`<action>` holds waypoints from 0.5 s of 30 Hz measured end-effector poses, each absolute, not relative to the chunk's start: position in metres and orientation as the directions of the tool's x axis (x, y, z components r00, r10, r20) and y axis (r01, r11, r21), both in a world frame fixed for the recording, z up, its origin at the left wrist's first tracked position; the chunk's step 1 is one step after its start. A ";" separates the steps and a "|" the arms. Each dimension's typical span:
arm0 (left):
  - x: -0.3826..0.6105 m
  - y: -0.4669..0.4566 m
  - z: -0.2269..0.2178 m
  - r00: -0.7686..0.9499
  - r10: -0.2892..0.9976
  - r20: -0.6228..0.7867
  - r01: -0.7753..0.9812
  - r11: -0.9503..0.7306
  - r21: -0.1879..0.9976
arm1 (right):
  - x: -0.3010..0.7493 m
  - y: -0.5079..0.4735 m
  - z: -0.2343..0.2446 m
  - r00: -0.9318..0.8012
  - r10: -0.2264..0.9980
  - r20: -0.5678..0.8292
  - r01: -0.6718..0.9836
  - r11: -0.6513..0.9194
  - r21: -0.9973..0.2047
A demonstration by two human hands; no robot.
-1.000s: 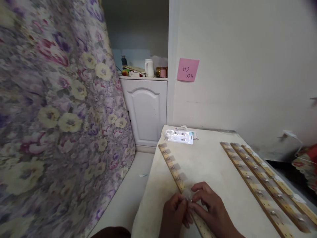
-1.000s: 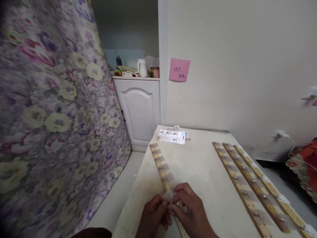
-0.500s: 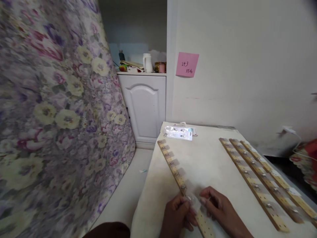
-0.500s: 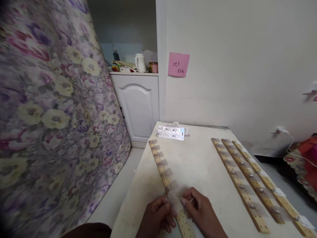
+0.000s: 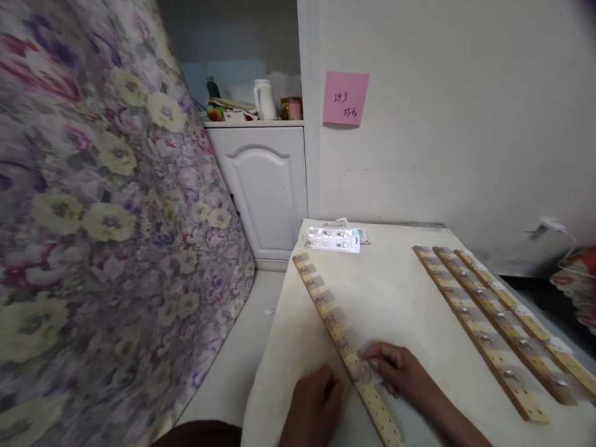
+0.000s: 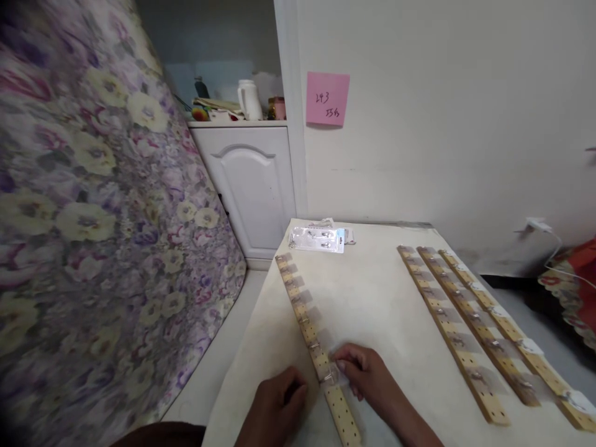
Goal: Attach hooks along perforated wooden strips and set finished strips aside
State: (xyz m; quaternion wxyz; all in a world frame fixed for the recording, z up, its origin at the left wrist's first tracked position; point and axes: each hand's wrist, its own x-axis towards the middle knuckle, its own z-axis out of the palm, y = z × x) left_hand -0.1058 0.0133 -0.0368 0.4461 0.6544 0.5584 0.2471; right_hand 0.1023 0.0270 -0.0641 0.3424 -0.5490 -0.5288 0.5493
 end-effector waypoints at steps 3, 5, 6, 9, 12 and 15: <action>-0.107 0.015 -0.034 0.252 0.960 -0.123 0.605 -0.057 0.794 | 0.101 0.033 -0.063 -0.168 0.955 -0.243 0.196 -0.209 -0.958; -0.104 0.014 -0.034 0.278 0.952 -0.124 0.623 -0.081 0.778 | 0.101 0.034 -0.062 -0.183 0.953 -0.242 0.182 -0.209 -0.961; -0.102 0.013 -0.033 0.287 0.950 -0.124 0.630 -0.090 0.772 | 0.101 0.035 -0.061 -0.192 0.952 -0.239 0.177 -0.206 -0.962; -0.099 0.011 -0.034 0.277 0.954 -0.118 0.637 -0.091 0.765 | 0.102 0.035 -0.062 -0.202 0.950 -0.239 0.172 -0.206 -0.963; -0.100 0.008 -0.039 0.250 0.963 -0.104 0.624 -0.078 0.778 | 0.102 0.033 -0.064 -0.196 0.951 -0.238 0.188 -0.202 -0.961; -0.101 0.002 -0.051 0.221 0.974 -0.054 0.602 -0.092 0.793 | 0.101 0.032 -0.065 -0.184 0.956 -0.228 0.198 -0.191 -0.961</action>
